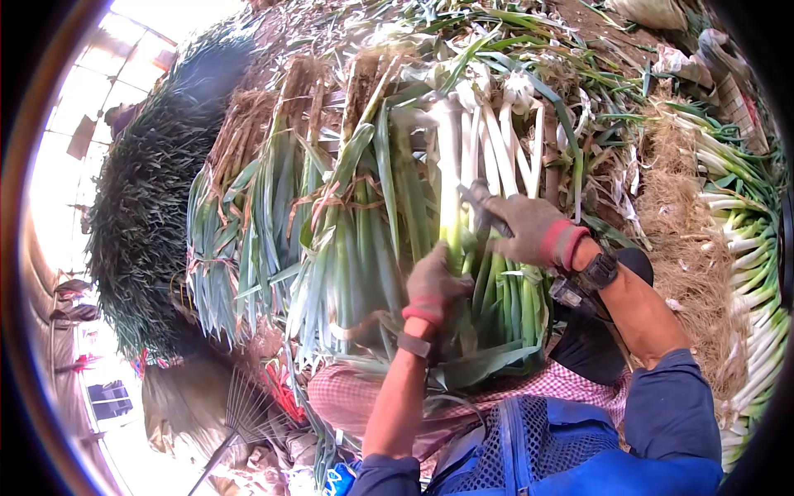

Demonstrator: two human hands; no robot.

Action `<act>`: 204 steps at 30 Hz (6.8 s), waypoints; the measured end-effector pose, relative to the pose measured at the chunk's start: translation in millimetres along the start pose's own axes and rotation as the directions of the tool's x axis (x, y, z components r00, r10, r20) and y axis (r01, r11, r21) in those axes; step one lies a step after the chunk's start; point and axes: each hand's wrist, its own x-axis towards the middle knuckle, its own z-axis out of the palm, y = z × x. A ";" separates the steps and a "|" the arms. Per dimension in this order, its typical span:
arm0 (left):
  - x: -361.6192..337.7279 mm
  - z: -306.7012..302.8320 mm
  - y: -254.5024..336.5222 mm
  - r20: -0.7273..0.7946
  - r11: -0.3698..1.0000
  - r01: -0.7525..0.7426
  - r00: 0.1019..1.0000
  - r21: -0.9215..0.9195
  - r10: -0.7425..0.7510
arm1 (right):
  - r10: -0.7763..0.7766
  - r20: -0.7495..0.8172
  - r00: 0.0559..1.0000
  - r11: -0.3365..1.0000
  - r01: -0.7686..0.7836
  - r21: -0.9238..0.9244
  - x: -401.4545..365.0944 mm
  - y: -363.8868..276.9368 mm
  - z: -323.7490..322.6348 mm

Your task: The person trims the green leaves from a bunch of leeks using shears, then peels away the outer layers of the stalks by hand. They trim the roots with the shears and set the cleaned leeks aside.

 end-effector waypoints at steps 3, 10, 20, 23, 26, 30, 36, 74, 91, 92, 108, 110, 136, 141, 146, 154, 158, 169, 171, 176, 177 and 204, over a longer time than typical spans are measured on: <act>-20.2 12.0 16.3 0.093 0.980 -0.184 0.980 0.079 0.176 | -0.159 0.048 0.986 0.987 0.156 0.049 3.9 -12.9 3.6; -6.4 30.0 19.5 0.262 0.921 -0.345 0.920 0.180 0.293 | 0.042 -0.152 0.988 0.997 -0.031 0.074 33.8 3.4 9.1; 39.8 31.8 17.3 0.261 0.990 -0.087 0.964 0.107 0.056 | -0.078 -0.139 0.987 0.992 0.091 0.089 43.4 -15.4 20.8; 56.8 -31.6 0.8 0.086 0.978 -0.202 0.975 -0.049 0.205 | 0.043 -0.167 0.985 0.993 -0.024 0.111 58.8 4.0 23.6; 107.6 -110.7 -33.3 -0.359 0.944 -0.186 0.930 -0.271 0.080 | 0.005 -0.076 0.997 0.987 0.007 0.160 51.5 -1.7 20.4; 149.7 -149.6 -123.5 -0.528 0.917 0.026 0.824 0.398 0.206 | -0.121 -0.083 0.989 0.963 0.137 0.230 55.2 -9.1 35.8; 111.7 -114.4 -115.7 -0.349 0.643 -0.021 0.826 0.765 0.442 | -0.172 0.058 0.983 0.952 0.151 0.266 51.4 -38.5 43.0; 123.2 -127.2 -71.2 -0.220 0.829 0.122 0.975 0.546 0.002 | 0.155 -0.178 0.972 0.923 -0.078 0.377 245.6 -31.7 -3.8; 109.3 -119.4 -42.9 0.021 0.974 0.225 0.974 0.034 -0.226 | 0.048 -0.129 0.991 0.969 -0.015 0.246 152.4 -5.2 21.9; 107.9 -116.3 -42.5 0.039 0.970 0.244 0.969 -0.018 -0.243 | 0.046 -0.157 0.986 0.974 -0.009 0.228 150.9 -1.6 27.8; 100.5 -113.1 -35.6 0.133 0.874 0.310 0.951 -0.375 -0.281 | 0.101 -0.130 0.986 0.965 -0.066 0.253 195.0 -8.0 8.9; 94.7 -122.5 -1.8 0.142 0.818 0.428 0.903 -0.384 -0.405 | 0.061 -0.071 0.996 0.969 -0.043 0.241 173.2 -9.9 13.9; 102.5 -97.7 -3.5 -0.112 0.952 0.237 0.959 -0.192 -0.262 | -0.119 -0.060 0.991 0.923 0.133 0.360 13.5 -23.0 43.3; 98.3 -97.7 -8.2 -0.134 0.913 0.279 0.935 -0.298 -0.329 | -0.157 -0.106 0.982 0.931 0.183 0.316 11.7 -24.3 54.9; 97.1 -93.7 -16.1 -0.105 0.908 0.293 0.936 -0.299 -0.336 | 0.063 0.012 0.998 0.949 -0.063 0.308 67.4 -25.1 27.9; 97.0 -97.4 -4.5 0.030 0.800 0.283 0.948 -0.529 -0.316 | 0.094 -0.125 0.988 0.959 -0.056 0.277 119.9 -12.7 9.0; 100.5 -70.4 -5.1 0.148 0.786 0.290 0.957 -0.546 -0.251 | -0.023 0.003 1.000 0.961 0.021 0.276 73.2 -17.8 8.5; -6.3 -32.4 28.8 0.307 0.989 -0.122 0.941 -0.084 0.142 | -0.138 -0.264 0.954 0.952 0.202 0.229 25.9 2.7 16.9; -1.5 -75.2 30.9 0.407 0.919 0.248 0.907 -0.306 -0.110 | -0.100 -0.170 0.980 0.965 0.138 0.225 31.1 1.5 17.4; 91.5 -152.9 -98.7 -0.293 0.983 0.181 0.938 -0.034 -0.183 | -0.097 -0.184 0.978 0.953 0.145 0.266 37.7 -0.3 30.1; 102.5 -158.3 -118.8 -0.372 0.959 0.247 0.910 0.136 -0.182 | -0.159 -0.131 0.979 0.924 0.194 0.328 35.2 -3.3 32.7; 125.7 -138.7 -151.1 -0.123 0.877 0.243 0.940 -0.414 -0.319 | -0.118 -0.009 0.993 0.952 0.116 0.284 102.5 -77.7 57.9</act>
